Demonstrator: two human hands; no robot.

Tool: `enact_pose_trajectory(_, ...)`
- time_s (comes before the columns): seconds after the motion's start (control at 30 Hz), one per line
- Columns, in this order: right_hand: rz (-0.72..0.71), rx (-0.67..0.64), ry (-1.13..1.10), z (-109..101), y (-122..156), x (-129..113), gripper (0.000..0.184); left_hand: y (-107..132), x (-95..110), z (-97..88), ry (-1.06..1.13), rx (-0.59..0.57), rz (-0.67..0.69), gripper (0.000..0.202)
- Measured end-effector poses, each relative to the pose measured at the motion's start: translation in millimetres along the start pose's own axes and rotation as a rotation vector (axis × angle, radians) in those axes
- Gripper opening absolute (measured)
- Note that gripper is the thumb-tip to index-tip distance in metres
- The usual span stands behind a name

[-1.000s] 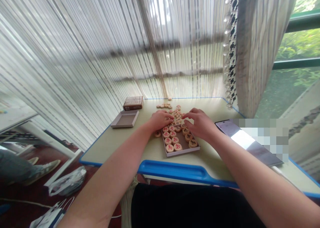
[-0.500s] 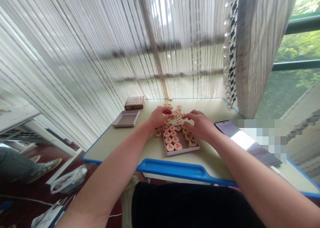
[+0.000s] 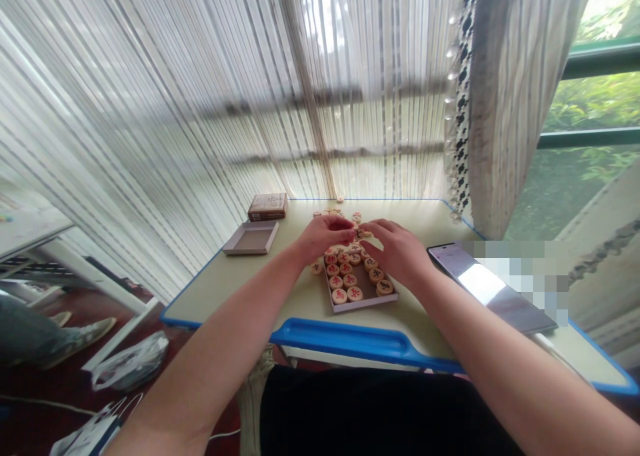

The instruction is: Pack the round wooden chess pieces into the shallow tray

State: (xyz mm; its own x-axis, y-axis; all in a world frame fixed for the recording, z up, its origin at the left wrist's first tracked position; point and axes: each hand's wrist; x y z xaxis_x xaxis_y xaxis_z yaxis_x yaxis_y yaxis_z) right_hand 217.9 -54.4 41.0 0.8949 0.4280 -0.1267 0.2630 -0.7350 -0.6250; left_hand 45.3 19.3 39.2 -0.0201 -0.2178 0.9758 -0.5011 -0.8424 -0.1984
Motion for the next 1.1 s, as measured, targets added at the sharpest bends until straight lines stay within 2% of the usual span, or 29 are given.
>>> enact_pose_trajectory(0.13, 0.007, 0.0, -0.014, 3.4, -0.9, 1.6, 0.03, 1.5, 2.1, 2.0, 0.031, -0.009, -0.028, 0.038)
enact_pose_trajectory(0.23, 0.079, -0.003, -0.057, 10.0, -1.4, 5.9, 0.03, 0.9, 2.8, 0.8, -0.011, 0.061, -0.02, 0.039)
enact_pose_trajectory(0.37, 0.059, -0.144, -0.077, 17.1, -1.1, 10.2, 0.027, -2.9, -1.9, -3.9, -0.167, 0.215, 0.093, 0.033)
enact_pose_trajectory(0.53, 0.006, -0.26, -0.051, 17.5, -1.6, 7.7, 0.026, -7.3, -9.0, -7.5, -0.361, 0.299, 0.119, 0.026)
enact_pose_trajectory(0.7, 0.039, -0.28, -0.027, 17.6, -3.1, 5.2, 0.026, -7.6, -6.5, -11.4, -0.289, 0.286, 0.091, 0.026)
enact_pose_trajectory(0.83, 0.046, -0.285, -0.026, 18.1, -3.0, 4.3, 0.028, -10.3, -9.2, -18.4, -0.286, 0.323, 0.091, 0.026)
enact_pose_trajectory(1.0, 0.052, -0.285, -0.033, 16.8, -3.4, 3.2, 0.025, -15.8, -17.3, -24.2, -0.366, 0.377, 0.156, 0.026)
enact_pose_trajectory(1.1, 0.052, -0.284, -0.045, 16.1, -3.6, 3.5, 0.026, -15.9, -19.0, -27.6, -0.543, 0.424, 0.21, 0.027)
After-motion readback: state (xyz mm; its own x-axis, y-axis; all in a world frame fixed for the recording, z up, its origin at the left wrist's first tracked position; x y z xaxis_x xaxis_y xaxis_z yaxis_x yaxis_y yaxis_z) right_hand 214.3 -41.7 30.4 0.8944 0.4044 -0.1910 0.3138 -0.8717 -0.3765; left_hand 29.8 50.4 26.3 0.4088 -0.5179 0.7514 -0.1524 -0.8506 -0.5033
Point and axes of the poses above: each hand's wrist, its own y-axis away from the middle knuckle, its own z-axis out of the palm, x = y × z, and after that the axes turned 3 degrees about y, right-handed
